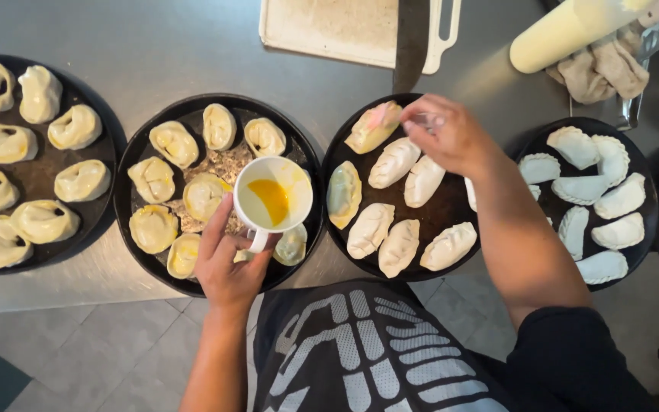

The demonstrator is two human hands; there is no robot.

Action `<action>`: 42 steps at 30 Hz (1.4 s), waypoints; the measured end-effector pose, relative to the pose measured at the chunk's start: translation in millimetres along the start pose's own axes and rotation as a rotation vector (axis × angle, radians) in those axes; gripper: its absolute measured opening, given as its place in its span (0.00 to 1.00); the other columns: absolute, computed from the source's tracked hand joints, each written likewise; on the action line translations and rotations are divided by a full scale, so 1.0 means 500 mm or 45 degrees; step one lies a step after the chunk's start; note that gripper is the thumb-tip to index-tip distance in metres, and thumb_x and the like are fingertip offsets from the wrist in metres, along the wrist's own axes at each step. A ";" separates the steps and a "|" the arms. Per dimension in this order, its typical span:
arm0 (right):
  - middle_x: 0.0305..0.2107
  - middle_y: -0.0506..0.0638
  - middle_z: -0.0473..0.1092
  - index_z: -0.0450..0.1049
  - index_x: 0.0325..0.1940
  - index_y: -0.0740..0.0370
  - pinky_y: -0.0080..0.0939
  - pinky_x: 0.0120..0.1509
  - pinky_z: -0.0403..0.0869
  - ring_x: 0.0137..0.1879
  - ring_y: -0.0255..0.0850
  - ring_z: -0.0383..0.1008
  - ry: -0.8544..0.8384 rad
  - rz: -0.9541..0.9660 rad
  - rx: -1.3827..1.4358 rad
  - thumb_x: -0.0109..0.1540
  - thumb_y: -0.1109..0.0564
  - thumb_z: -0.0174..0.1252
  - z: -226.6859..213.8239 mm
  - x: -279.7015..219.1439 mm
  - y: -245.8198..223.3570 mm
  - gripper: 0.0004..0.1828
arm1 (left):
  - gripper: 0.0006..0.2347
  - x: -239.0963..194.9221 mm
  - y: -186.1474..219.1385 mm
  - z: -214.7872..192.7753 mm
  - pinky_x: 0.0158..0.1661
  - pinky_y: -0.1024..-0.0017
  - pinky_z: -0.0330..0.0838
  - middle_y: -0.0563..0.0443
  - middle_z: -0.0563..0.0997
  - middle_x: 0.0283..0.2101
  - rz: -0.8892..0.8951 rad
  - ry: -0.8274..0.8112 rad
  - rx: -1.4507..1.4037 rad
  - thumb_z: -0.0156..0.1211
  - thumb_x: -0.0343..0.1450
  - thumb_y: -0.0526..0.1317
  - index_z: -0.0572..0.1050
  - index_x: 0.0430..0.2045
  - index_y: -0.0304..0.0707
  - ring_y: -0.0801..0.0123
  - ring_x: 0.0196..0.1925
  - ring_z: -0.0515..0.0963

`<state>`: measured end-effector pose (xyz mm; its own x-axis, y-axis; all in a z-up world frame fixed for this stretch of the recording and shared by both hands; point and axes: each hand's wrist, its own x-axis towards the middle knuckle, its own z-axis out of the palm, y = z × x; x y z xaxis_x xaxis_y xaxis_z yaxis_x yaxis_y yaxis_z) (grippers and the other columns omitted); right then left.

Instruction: The person holds a white mug containing a yellow liquid in the left hand and uses a pink silicone brush in the right hand to apply the liquid onto the tops of raw dough pieces arranged on multiple black trays. The person systematically brushes each piece of dough across the trays.

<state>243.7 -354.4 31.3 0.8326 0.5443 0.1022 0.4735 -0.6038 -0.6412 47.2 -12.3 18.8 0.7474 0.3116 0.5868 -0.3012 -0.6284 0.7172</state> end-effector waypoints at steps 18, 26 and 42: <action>0.34 0.59 0.76 0.78 0.46 0.60 0.54 0.48 0.77 0.42 0.59 0.79 -0.067 0.118 -0.281 0.66 0.56 0.58 -0.029 0.036 -0.039 0.09 | 0.18 -0.012 -0.012 -0.010 0.38 0.74 0.84 0.31 0.81 0.56 -0.024 -0.001 -0.071 0.81 0.61 0.35 0.70 0.12 0.33 0.47 0.51 0.85; 0.35 0.59 0.76 0.78 0.47 0.58 0.55 0.49 0.77 0.43 0.59 0.79 -0.065 0.131 -0.021 0.63 0.57 0.54 0.049 -0.056 -0.071 0.11 | 0.18 -0.007 -0.011 -0.008 0.39 0.74 0.84 0.31 0.81 0.57 -0.013 -0.013 -0.060 0.82 0.61 0.35 0.70 0.11 0.34 0.47 0.51 0.85; 0.34 0.61 0.75 0.77 0.47 0.63 0.57 0.46 0.77 0.40 0.60 0.79 0.075 -0.116 0.079 0.63 0.60 0.50 0.094 -0.077 -0.064 0.12 | 0.17 -0.003 0.009 0.018 0.38 0.72 0.84 0.30 0.81 0.56 0.016 -0.076 -0.095 0.81 0.61 0.34 0.70 0.12 0.32 0.47 0.51 0.85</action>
<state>183.1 -328.7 12.1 0.8034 0.5589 0.2054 0.5306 -0.5153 -0.6730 50.1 -21.7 17.8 0.7764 0.2598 0.5742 -0.3523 -0.5765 0.7373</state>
